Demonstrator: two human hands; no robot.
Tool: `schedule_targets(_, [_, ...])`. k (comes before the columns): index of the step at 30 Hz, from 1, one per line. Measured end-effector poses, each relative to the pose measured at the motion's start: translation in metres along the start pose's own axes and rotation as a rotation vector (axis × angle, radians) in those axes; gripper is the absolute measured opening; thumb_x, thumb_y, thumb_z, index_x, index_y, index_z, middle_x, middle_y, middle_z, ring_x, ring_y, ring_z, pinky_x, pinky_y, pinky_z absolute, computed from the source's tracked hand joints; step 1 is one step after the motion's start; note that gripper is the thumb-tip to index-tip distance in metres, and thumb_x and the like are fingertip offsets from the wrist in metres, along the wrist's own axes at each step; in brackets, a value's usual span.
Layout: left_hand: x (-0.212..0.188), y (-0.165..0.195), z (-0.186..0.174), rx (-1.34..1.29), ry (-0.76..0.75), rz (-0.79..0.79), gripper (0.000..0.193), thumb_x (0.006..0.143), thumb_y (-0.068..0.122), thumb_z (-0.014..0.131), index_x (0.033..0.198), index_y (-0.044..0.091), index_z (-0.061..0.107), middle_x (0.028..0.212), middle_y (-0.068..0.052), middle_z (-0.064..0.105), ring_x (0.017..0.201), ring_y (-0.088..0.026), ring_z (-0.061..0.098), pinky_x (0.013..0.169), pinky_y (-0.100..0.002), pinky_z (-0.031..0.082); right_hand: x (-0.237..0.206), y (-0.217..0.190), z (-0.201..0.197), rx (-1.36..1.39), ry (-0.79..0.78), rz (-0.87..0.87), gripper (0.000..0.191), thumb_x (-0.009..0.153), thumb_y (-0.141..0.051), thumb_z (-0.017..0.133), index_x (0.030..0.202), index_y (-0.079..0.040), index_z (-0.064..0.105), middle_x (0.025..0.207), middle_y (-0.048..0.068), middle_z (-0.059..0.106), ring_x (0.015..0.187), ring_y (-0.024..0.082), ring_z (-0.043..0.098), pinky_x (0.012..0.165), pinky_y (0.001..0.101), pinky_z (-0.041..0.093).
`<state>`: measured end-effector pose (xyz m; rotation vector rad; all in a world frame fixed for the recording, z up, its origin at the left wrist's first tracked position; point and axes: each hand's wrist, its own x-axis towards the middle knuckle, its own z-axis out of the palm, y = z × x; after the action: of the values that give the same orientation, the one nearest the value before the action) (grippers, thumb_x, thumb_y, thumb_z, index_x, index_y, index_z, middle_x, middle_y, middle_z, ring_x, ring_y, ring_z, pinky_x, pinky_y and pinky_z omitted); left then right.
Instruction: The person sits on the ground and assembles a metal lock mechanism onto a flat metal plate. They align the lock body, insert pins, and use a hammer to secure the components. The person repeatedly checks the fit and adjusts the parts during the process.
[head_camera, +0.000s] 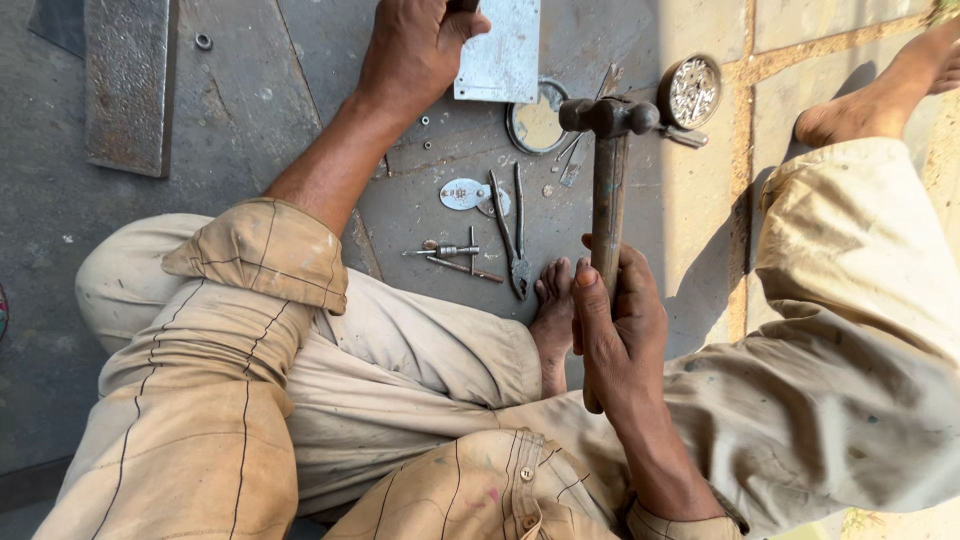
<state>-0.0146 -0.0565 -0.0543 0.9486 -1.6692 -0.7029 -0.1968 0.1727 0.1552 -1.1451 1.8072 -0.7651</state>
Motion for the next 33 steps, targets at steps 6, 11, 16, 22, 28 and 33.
schedule_targets(6, [0.012,0.024,-0.01,0.076,-0.015,0.01,0.028,0.096,0.008,0.081,0.11,0.006,0.057,0.099,-0.009,0.067,0.09,-0.032,0.072,0.071,-0.044,0.055,0.017,-0.021,0.011,0.083,0.273,-0.75,0.037,0.118,-0.039,0.047,0.142,-0.011,0.042,0.078,0.001,0.057,0.055,0.003,0.054,0.055,0.0194,0.041])
schedule_targets(11, [0.013,0.025,-0.009,0.104,-0.072,-0.027,0.029,0.094,0.012,0.083,0.106,0.005,0.058,0.092,-0.012,0.066,0.083,-0.035,0.07,0.07,-0.047,0.052,0.063,-0.006,0.045,-0.456,0.091,-0.306,0.041,0.111,-0.034,0.054,0.14,-0.005,0.052,0.072,0.002,0.054,0.06,0.008,0.052,0.055,0.0307,0.042])
schedule_targets(16, [0.008,0.004,-0.006,0.012,0.091,0.007,0.022,0.101,0.006,0.074,0.114,0.006,0.057,0.102,-0.012,0.068,0.092,-0.035,0.071,0.076,-0.046,0.055,0.045,0.011,0.044,-0.058,-0.021,-0.013,0.038,0.109,-0.034,0.058,0.133,-0.005,0.059,0.072,-0.004,0.049,0.059,0.004,0.042,0.05,0.0268,0.037])
schedule_targets(22, [0.003,-0.006,-0.005,0.256,-0.047,-0.36,0.045,0.098,0.019,0.076,0.124,-0.002,0.047,0.106,-0.021,0.067,0.093,-0.035,0.072,0.082,-0.047,0.055,0.037,0.007,0.03,0.288,-0.006,0.077,0.041,0.106,-0.037,0.055,0.132,-0.006,0.054,0.066,-0.005,0.045,0.048,0.003,0.039,0.041,0.0218,0.032])
schedule_targets(28, [-0.02,0.011,0.008,0.324,-0.264,-0.674,0.073,0.078,0.033,0.091,0.115,-0.009,0.045,0.103,-0.027,0.067,0.094,-0.038,0.07,0.085,-0.044,0.056,0.04,0.004,0.037,0.398,-0.015,0.235,0.037,0.105,-0.037,0.055,0.127,-0.007,0.055,0.065,-0.004,0.043,0.046,0.004,0.039,0.04,0.0219,0.031])
schedule_targets(33, [-0.01,-0.003,0.0,0.096,-0.131,-0.988,0.048,0.073,0.011,0.076,0.115,0.002,0.055,0.103,-0.015,0.07,0.09,-0.026,0.074,0.078,-0.04,0.062,0.04,0.004,0.038,0.428,-0.019,0.302,0.037,0.104,-0.037,0.055,0.126,-0.008,0.057,0.066,-0.003,0.044,0.046,0.005,0.039,0.039,0.0221,0.031])
